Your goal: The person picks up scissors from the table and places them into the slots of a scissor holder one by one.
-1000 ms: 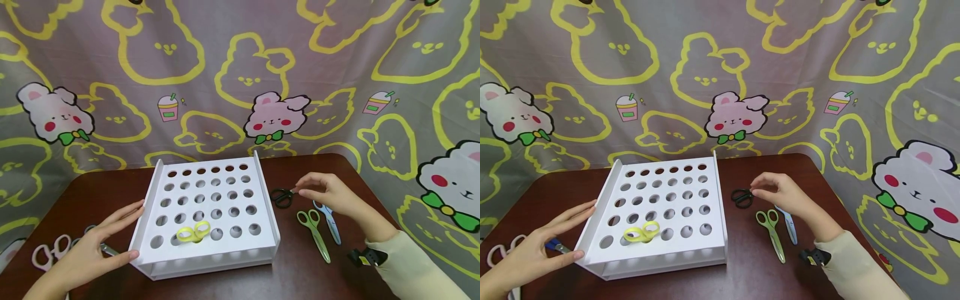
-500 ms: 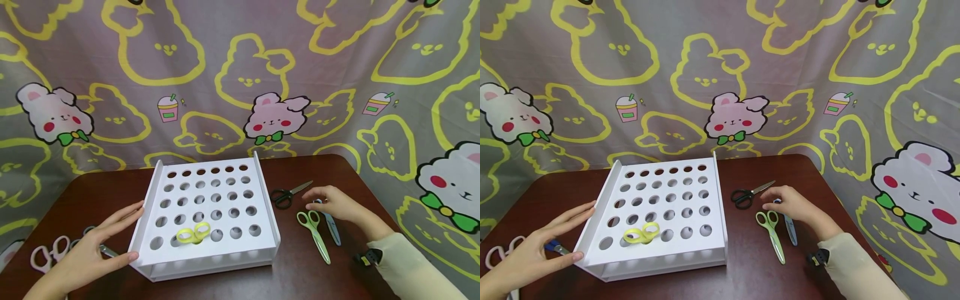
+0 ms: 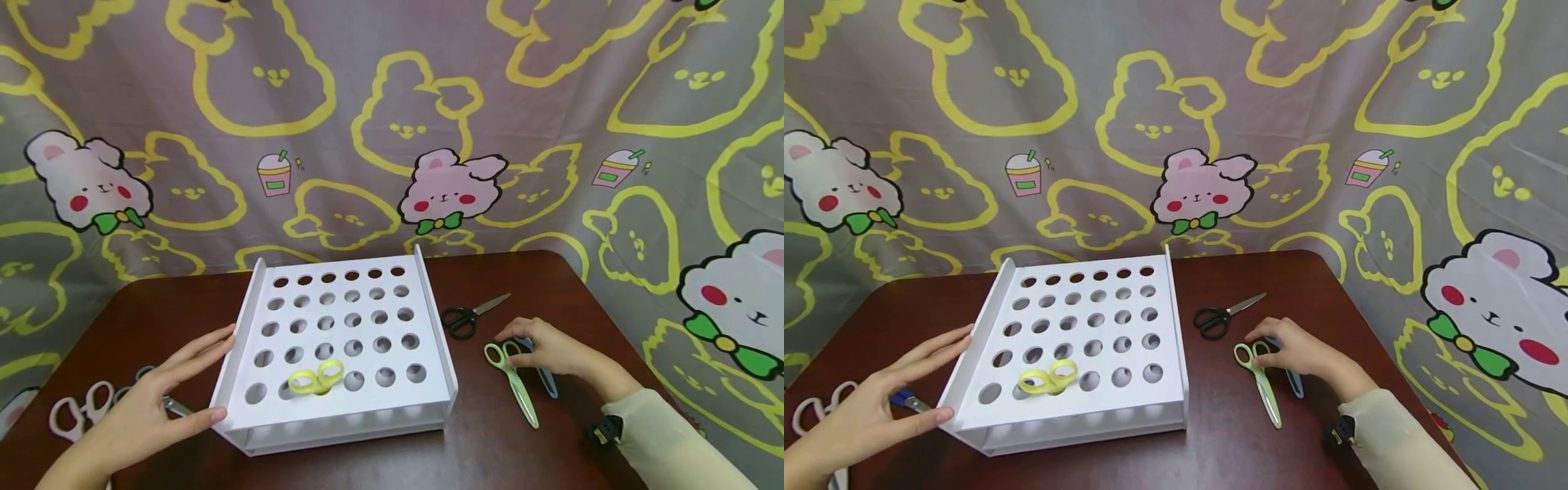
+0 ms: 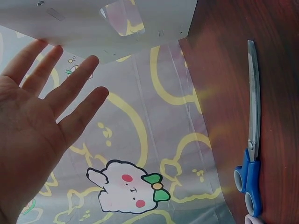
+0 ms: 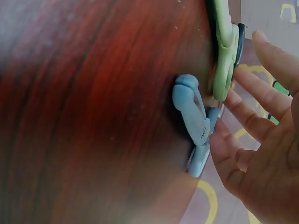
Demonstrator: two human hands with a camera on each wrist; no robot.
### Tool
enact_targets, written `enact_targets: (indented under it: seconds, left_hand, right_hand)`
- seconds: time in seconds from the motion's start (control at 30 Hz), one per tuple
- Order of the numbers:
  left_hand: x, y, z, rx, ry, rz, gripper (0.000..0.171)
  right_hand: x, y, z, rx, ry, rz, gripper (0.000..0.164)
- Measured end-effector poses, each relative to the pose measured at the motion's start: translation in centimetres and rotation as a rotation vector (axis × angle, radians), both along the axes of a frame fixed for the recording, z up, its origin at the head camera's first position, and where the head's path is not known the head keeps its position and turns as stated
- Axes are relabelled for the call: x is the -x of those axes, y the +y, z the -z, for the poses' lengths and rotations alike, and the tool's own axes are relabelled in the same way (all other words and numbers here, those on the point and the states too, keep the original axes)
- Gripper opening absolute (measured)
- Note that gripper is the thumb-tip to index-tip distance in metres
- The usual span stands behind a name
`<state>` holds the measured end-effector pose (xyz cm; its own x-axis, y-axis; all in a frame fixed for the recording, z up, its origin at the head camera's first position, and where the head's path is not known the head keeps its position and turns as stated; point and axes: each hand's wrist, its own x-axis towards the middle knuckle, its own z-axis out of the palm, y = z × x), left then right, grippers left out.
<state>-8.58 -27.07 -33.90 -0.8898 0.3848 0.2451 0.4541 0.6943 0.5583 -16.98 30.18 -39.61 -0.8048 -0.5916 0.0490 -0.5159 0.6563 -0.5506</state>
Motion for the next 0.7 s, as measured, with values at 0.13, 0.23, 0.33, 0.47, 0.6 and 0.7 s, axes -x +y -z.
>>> enact_targets:
  seconds: [0.13,0.23,0.33,0.47,0.6,0.7]
  left_hand:
    - [-0.2,0.1,0.0,-0.020,0.013,0.021,0.086]
    - [-0.3,0.1,-0.1,-0.029,0.018,0.027,0.086]
    - [-0.3,0.1,-0.2,-0.034,0.013,0.023,0.086]
    - [-0.2,0.2,-0.3,-0.049,0.015,0.030,0.085]
    - [-0.1,0.3,-0.2,-0.070,0.021,0.034,0.085]
    - [-0.2,0.3,-0.2,-0.066,0.005,0.019,0.085]
  right_hand:
    - [-0.2,-0.1,0.4,-0.029,-0.026,0.034,0.043]
    - [-0.3,-0.4,0.6,-0.049,-0.018,0.058,0.045]
    - [-0.4,-0.6,0.6,-0.085,-0.002,0.082,0.046]
    - [-0.7,-1.0,0.4,-0.155,-0.007,0.137,0.048]
    - [-0.7,-1.4,0.3,-0.175,-0.015,0.172,0.048]
    - [-0.7,-1.7,0.5,-0.165,-0.018,0.194,0.046]
